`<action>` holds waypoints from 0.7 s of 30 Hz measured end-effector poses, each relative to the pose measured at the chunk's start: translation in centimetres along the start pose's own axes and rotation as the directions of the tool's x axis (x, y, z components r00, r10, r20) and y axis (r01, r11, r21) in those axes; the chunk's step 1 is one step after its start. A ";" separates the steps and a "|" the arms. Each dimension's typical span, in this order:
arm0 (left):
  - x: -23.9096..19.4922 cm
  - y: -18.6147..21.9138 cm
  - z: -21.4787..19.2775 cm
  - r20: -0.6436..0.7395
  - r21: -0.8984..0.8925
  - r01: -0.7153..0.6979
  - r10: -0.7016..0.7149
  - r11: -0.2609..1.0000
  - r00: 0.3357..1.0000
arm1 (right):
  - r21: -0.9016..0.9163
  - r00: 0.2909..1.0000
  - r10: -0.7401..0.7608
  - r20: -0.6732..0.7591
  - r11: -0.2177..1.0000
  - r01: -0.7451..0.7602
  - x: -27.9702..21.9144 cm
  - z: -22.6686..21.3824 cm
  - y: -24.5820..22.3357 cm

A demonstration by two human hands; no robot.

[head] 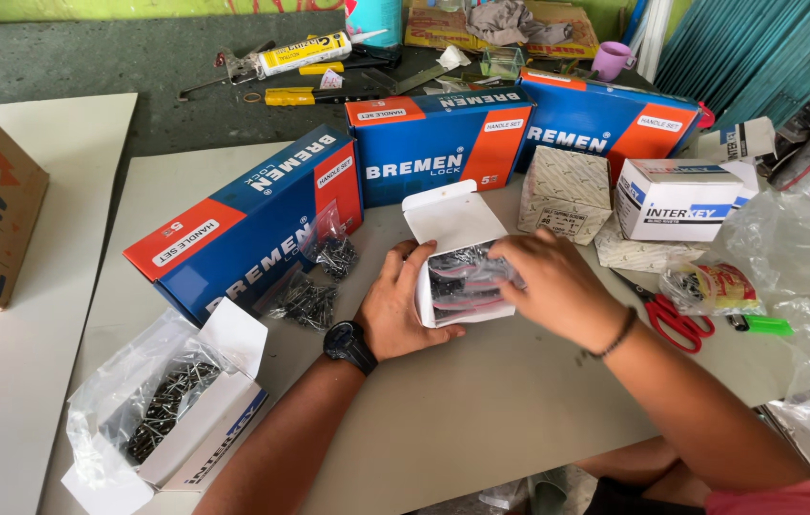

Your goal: The person organizes several metal door handles and screws by placing them into small white boxes and larger blue boxes, then shifts a larger cardboard box containing metal hardware.

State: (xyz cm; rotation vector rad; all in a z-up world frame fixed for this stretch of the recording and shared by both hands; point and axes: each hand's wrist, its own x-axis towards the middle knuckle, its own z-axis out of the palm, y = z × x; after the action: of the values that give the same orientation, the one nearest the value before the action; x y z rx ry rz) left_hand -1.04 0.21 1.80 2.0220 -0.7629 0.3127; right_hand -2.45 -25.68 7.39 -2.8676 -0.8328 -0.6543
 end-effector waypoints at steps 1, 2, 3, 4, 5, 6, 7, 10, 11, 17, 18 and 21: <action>0.0 0.0 0.0 -0.005 0.003 0.002 -0.002 1.000 1.000 | 0.001 1.000 -0.006 -0.001 1.000 0.006 0.0 -1.1 -1.8; 0.1 0.0 0.1 -0.004 0.003 -0.006 0.006 1.000 1.000 | -0.049 0.995 -0.067 -0.073 0.997 0.064 -0.1 -2.3 -3.6; 0.1 0.0 0.1 -0.002 0.002 -0.014 0.014 1.000 1.000 | -0.102 0.981 -0.130 -0.142 0.988 0.116 -0.2 -3.4 -5.4; 0.1 0.1 0.1 -0.003 0.002 -0.011 0.011 1.000 1.000 | -0.100 0.981 -0.132 -0.140 0.988 0.119 -0.8 -2.2 -5.6; 0.1 0.2 0.1 -0.021 -0.002 -0.019 0.019 1.000 1.000 | -0.114 0.990 -0.132 -0.047 0.985 0.126 -1.4 -1.0 -5.8; 0.1 0.3 0.0 -0.034 -0.002 -0.030 0.030 1.000 0.999 | -0.128 0.991 -0.126 0.043 0.983 0.130 -2.1 0.2 -6.2; 0.1 0.3 0.0 -0.030 0.000 -0.029 0.029 1.000 0.999 | -0.124 0.992 -0.123 0.042 0.984 0.127 -1.8 0.5 -6.0; 0.2 0.7 -0.1 -0.053 -0.012 0.005 -0.005 1.000 0.999 | -0.136 0.988 -0.117 0.099 0.982 0.129 -1.5 1.2 -6.1; 0.1 1.0 -0.2 -0.070 -0.025 0.021 -0.023 0.999 0.997 | -0.166 0.985 -0.119 0.124 0.976 0.139 -1.8 1.5 -6.7; 0.5 1.0 -0.4 -0.050 -0.057 0.062 -0.065 0.996 0.997 | -0.111 0.973 -0.097 0.211 0.986 0.123 -1.6 2.3 -5.7; 0.5 0.9 -0.3 -0.060 -0.057 0.065 -0.069 0.996 0.996 | -0.112 0.973 -0.099 0.207 0.986 0.124 -1.5 2.5 -5.5; 0.3 0.4 0.0 -0.063 -0.035 0.063 -0.066 0.997 0.996 | 0.019 0.986 -0.098 0.133 0.995 0.096 -0.9 -1.0 -5.2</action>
State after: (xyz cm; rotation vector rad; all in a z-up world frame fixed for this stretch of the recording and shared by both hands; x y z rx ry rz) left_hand -1.05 -0.07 2.27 1.9915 -0.6575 0.3243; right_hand -6.28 -21.91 7.70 -2.9013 -0.9962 -0.4672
